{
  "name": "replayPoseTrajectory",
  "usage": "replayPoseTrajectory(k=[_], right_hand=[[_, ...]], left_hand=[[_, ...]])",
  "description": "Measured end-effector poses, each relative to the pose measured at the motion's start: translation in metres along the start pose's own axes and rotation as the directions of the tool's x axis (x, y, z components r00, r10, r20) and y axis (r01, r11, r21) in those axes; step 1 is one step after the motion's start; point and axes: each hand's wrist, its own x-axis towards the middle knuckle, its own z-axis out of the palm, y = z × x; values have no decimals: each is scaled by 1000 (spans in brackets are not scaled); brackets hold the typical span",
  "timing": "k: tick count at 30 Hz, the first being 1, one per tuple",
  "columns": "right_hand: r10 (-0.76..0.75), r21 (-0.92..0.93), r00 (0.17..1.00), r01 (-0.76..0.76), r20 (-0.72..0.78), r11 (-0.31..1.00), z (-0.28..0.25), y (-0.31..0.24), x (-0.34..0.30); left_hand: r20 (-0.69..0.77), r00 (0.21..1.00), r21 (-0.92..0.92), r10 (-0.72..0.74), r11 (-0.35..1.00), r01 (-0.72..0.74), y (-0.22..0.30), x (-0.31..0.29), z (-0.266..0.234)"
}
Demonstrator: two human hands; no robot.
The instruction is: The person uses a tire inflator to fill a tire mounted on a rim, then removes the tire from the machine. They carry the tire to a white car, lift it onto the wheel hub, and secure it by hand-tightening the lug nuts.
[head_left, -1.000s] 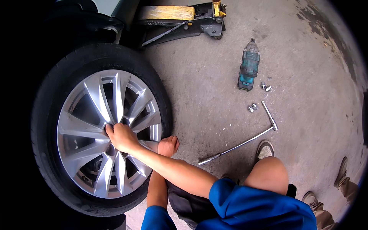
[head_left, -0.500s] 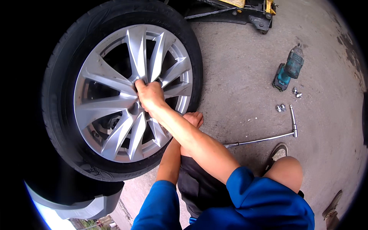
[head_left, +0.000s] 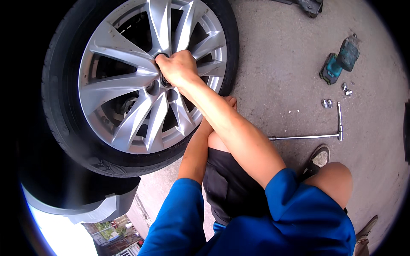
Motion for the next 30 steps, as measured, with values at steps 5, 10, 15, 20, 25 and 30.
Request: replayPoseTrajectory(k=[5,10,15,20,25,30], right_hand=[[181,169,980,-193,85,966,24,4,-13],[-154,-156,986,161,57,975,4,12,-12],[119,63,982,-130,147,990,3,-9,-13],[172,382,982,-191,84,904,17,-10,-13],[44,-93,988,-30,149,995,4,-8,-29],[134,25,988,-136,83,990,-2,-16,-18]], left_hand=[[84,993,283,78,954,-99,-2,-7,-9],[86,994,312,70,946,-94,0,-9,-15],[72,996,293,51,954,-70,-2,-10,-17],[71,993,285,89,953,-106,1,4,-16],[112,994,376,17,925,-58,-9,-18,-16],[109,993,330,53,940,-86,-4,-1,-11]])
